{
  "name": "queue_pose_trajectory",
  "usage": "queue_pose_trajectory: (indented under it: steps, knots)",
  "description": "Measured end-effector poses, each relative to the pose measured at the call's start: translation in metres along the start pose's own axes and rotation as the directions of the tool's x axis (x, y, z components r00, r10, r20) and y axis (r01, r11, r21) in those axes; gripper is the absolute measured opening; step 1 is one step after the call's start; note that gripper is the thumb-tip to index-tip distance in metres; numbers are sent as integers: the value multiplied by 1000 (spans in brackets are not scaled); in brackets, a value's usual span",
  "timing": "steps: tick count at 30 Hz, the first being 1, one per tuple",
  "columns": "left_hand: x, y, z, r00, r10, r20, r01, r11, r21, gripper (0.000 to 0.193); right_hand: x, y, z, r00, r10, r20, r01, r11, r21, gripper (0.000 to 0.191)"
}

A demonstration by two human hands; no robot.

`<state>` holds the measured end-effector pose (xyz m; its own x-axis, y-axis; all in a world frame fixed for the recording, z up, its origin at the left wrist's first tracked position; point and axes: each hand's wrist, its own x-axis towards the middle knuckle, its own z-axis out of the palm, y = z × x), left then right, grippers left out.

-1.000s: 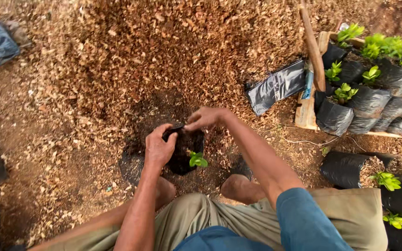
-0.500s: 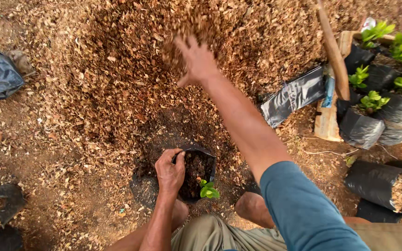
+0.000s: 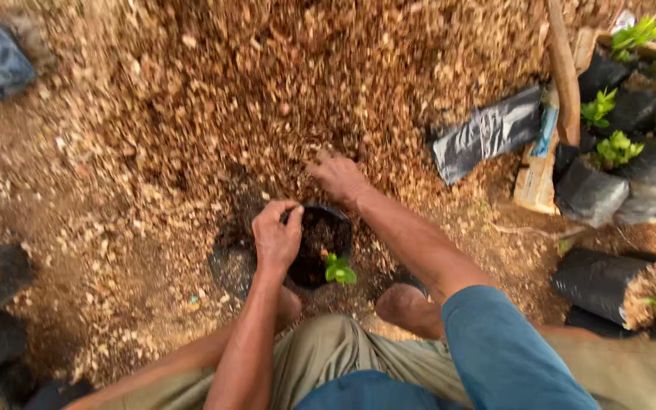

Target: The person sits on the ground and prepares a black plastic nursery bag with soil. They then pick up a small seedling, remove it from its original container, and place it into the prepared bag. The person adds more soil around the seedling, pats it down, and places the finished pot among others.

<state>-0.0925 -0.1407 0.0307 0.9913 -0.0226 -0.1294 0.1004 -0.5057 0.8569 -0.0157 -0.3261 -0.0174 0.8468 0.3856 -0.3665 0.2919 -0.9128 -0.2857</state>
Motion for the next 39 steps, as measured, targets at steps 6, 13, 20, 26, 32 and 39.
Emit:
queue_pose_trajectory:
  steps: [6, 13, 20, 26, 32, 39]
  knots:
    - [-15, -6, -8, 998, -28, 53, 32, 997, -67, 19, -45, 13, -7, 802, 487, 345, -537, 337, 773, 72]
    - [-27, 9, -20, 998, 9, 59, -7, 999, -32, 28, -94, -4, -40, 835, 544, 85, -237, 216, 947, 92]
    - [-25, -13, -12, 991, -104, 86, 106, 994, -17, 25, -124, -76, -40, 932, 327, -155, -12, 456, 890, 63]
    - [-6, -30, 2, 737, -574, 357, 502, 111, -857, 25, -146, -76, -38, 982, -3, -191, 140, 693, 707, 56]
    - [-9, -35, -2, 801, -578, 154, 579, 683, -445, 28, -135, -76, -36, 982, -179, -57, 187, 892, 411, 48]
    - [-28, -40, 0, 954, -289, 75, 294, 952, -80, 30, -116, -86, -16, 986, -67, 153, 80, 994, -78, 26]
